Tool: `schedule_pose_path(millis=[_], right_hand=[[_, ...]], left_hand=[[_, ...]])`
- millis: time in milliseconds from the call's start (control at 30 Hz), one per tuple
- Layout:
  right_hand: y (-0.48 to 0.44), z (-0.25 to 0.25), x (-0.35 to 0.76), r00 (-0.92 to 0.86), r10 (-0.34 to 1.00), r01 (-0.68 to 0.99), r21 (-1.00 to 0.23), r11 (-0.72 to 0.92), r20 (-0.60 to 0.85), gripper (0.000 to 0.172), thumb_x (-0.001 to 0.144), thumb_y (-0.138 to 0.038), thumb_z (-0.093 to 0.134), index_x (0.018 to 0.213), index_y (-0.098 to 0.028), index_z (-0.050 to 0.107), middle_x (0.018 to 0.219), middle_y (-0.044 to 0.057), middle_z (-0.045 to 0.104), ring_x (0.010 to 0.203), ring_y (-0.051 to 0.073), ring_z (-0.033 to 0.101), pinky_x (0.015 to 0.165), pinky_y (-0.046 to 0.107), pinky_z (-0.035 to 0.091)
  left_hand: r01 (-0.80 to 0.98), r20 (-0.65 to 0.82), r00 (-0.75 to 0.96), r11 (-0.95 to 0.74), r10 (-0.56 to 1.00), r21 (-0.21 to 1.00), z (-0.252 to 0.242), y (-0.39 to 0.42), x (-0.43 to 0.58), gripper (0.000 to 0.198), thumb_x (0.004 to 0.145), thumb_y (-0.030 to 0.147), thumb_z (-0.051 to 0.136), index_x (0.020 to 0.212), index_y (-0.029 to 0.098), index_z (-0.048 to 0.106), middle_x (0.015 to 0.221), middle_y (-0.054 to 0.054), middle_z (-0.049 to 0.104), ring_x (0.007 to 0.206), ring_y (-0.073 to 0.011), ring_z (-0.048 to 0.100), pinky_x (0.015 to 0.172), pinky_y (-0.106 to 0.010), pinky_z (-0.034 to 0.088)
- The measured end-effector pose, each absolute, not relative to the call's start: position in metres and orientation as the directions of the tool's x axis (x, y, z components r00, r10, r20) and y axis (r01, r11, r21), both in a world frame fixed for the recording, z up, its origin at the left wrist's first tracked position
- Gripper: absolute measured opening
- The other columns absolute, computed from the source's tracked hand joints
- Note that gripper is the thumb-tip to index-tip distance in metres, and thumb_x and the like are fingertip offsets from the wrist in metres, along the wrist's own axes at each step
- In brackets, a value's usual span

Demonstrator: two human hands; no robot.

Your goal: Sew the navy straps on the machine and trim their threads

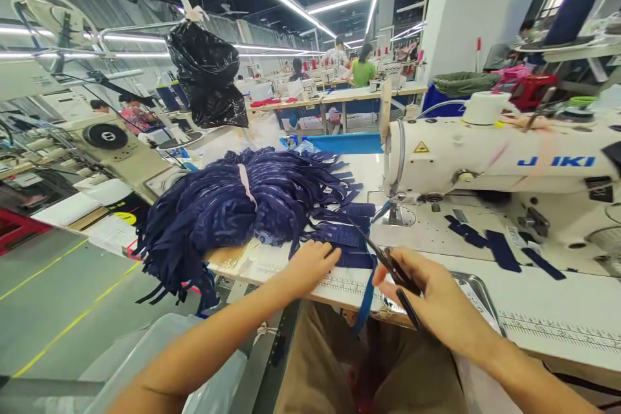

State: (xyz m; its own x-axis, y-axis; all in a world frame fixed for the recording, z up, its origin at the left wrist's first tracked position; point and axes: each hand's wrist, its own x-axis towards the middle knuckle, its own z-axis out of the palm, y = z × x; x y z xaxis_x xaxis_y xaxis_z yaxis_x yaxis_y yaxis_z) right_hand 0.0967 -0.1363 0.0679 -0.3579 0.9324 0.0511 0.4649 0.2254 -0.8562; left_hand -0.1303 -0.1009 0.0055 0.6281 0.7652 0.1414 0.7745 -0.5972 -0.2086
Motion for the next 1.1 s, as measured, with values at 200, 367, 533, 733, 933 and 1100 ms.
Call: schedule_pose_path(millis=[200, 367, 533, 733, 933, 1100], right_hand=[[-0.162, 0.013, 0.139, -0.291, 0.957, 0.42, -0.897, 0.136, 0.009, 0.026, 0.065, -0.051, 0.054, 0.07, -0.027, 0.063, 0.068, 0.002, 0.059, 0.06, 0.02, 0.052, 0.05, 0.027, 0.043], [-0.179, -0.012, 0.128, -0.365, 0.926, 0.264, -0.965, 0.001, -0.099, 0.027, 0.065, -0.05, 0.059, 0.072, -0.024, 0.062, 0.061, 0.001, 0.055, 0.047, 0.013, 0.044, 0.046, 0.025, 0.039], [-0.203, -0.027, 0.081, -0.543, 0.815, 0.087, -0.979, -0.184, -0.201, 0.042, 0.069, -0.061, 0.054, 0.084, -0.022, 0.06, 0.072, 0.004, 0.059, 0.057, 0.014, 0.054, 0.054, 0.025, 0.046], [-0.227, -0.047, 0.031, -0.65, 0.741, 0.107, -0.986, -0.131, -0.17, 0.049, 0.074, -0.058, 0.053, 0.101, -0.017, 0.059, 0.084, 0.008, 0.061, 0.073, 0.019, 0.057, 0.069, 0.032, 0.048], [-0.211, -0.07, -0.008, -0.809, 0.56, 0.219, -0.976, 0.008, -0.177, 0.051, 0.082, -0.059, 0.035, 0.061, -0.017, 0.054, 0.052, 0.001, 0.051, 0.053, 0.013, 0.05, 0.056, 0.026, 0.042], [-0.205, -0.09, -0.025, -0.778, 0.568, 0.298, -0.954, -0.043, -0.268, 0.05, 0.079, -0.063, 0.033, 0.058, -0.018, 0.045, 0.047, -0.002, 0.043, 0.045, 0.012, 0.043, 0.048, 0.025, 0.035]], left_hand=[[0.968, 0.246, 0.194, -0.226, 0.95, 0.107, 0.014, -0.069, -0.224, 0.027, 0.085, 0.013, 0.036, 0.095, 0.016, 0.061, 0.092, -0.007, 0.066, 0.086, -0.0169, 0.062, 0.077, -0.026, 0.048], [0.958, 0.324, 0.097, -0.177, 0.941, 0.227, 0.023, -0.147, -0.27, 0.031, 0.083, 0.015, 0.033, 0.095, 0.015, 0.061, 0.094, -0.008, 0.066, 0.088, -0.0176, 0.062, 0.08, -0.029, 0.048], [0.927, 0.122, 0.35, -0.362, 0.929, 0.1, 0.036, -0.241, -0.226, 0.032, 0.075, 0.005, 0.037, 0.094, 0.019, 0.059, 0.085, -0.004, 0.062, 0.075, -0.0149, 0.056, 0.07, -0.027, 0.043], [0.949, -0.045, 0.313, -0.312, 0.949, 0.036, 0.033, -0.262, -0.211, 0.023, 0.072, 0.019, 0.053, 0.096, 0.017, 0.053, 0.082, -0.003, 0.057, 0.076, -0.0172, 0.052, 0.075, -0.031, 0.036], [0.979, 0.016, 0.197, -0.196, 0.98, -0.055, 0.014, -0.258, -0.219, 0.02, 0.08, 0.028, 0.057, 0.094, 0.014, 0.052, 0.082, -0.005, 0.059, 0.077, -0.0198, 0.053, 0.073, -0.033, 0.036], [0.974, 0.09, 0.223, -0.217, 0.971, -0.073, 0.01, -0.253, -0.22, 0.016, 0.085, 0.02, 0.045, 0.074, 0.016, 0.056, 0.081, -0.006, 0.059, 0.077, -0.0186, 0.052, 0.07, -0.034, 0.035]])
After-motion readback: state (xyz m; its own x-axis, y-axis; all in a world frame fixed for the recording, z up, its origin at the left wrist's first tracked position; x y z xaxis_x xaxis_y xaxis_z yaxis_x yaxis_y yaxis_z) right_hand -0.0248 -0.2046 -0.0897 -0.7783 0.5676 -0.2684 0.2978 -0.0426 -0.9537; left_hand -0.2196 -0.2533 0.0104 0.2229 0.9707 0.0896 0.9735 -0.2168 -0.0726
